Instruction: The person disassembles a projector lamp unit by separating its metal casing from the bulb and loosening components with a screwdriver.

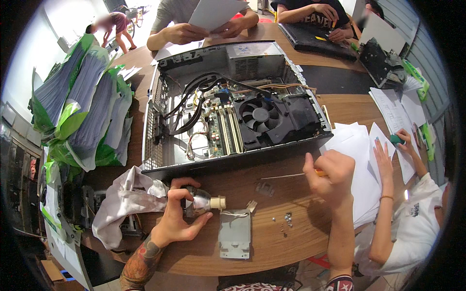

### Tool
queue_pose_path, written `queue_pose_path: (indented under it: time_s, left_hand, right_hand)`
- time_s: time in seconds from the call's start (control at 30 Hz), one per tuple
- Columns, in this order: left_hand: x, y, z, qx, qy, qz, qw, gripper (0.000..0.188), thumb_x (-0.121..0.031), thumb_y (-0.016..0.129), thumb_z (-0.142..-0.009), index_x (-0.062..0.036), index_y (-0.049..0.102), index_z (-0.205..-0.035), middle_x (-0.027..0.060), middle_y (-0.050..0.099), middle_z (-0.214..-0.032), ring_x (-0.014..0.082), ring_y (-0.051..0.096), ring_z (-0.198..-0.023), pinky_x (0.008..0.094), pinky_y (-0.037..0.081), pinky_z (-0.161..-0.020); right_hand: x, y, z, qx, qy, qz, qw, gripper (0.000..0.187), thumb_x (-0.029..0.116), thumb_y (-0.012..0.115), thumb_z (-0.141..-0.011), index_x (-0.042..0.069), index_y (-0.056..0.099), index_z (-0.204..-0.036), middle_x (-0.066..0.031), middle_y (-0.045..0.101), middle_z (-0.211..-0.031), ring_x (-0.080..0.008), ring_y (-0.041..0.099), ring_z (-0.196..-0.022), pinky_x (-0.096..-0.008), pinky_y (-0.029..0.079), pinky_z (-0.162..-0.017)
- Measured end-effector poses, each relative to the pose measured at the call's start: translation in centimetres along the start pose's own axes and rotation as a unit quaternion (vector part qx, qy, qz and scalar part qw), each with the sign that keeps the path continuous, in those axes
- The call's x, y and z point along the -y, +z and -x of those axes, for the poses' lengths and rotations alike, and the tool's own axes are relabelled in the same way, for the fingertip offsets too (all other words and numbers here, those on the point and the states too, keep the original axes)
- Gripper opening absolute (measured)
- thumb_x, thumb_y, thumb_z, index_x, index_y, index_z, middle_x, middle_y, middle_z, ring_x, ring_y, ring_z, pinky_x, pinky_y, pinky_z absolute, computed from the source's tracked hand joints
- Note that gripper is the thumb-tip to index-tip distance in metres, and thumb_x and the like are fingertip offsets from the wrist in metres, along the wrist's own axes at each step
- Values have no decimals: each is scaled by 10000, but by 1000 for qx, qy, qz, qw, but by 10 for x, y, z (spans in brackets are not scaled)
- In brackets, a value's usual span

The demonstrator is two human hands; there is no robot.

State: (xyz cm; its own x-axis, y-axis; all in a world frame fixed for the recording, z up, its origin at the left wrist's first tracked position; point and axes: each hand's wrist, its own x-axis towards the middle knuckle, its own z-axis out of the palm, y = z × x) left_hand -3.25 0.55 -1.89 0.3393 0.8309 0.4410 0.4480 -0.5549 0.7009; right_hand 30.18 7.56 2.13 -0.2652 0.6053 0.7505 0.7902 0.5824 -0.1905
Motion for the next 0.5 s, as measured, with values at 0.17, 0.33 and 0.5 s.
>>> queue_pose_path:
  time_s: [0.17,0.33,0.5]
  left_hand:
    - [-1,0,0,5,-1,-10,1000,615,-21,795,-698,-83,331,-1097,252,472,-1165,302,489,-1032,404,387,-929]
    - [-2,0,-1,11,-3,3,1000,616,-19,792,-694,-81,333,-1101,250,469,-1170,302,485,-1035,406,384,-935]
    - [-3,-2,-1,0,4,-1,1000,607,-22,788,-695,-78,342,-1103,244,465,-1167,301,480,-1039,408,381,-943]
  right_hand:
    - [-9,-16,-1,1,29,46,999,331,21,760,-687,70,482,-515,-72,467,-498,-238,457,-419,-345,334,-417]
    - [-10,-19,-1,-34,44,74,996,327,30,765,-697,63,495,-517,-69,479,-494,-236,465,-417,-350,339,-418]
    - [-1,-15,2,-27,67,80,994,325,46,757,-712,70,503,-511,-65,487,-490,-233,474,-411,-354,357,-414]
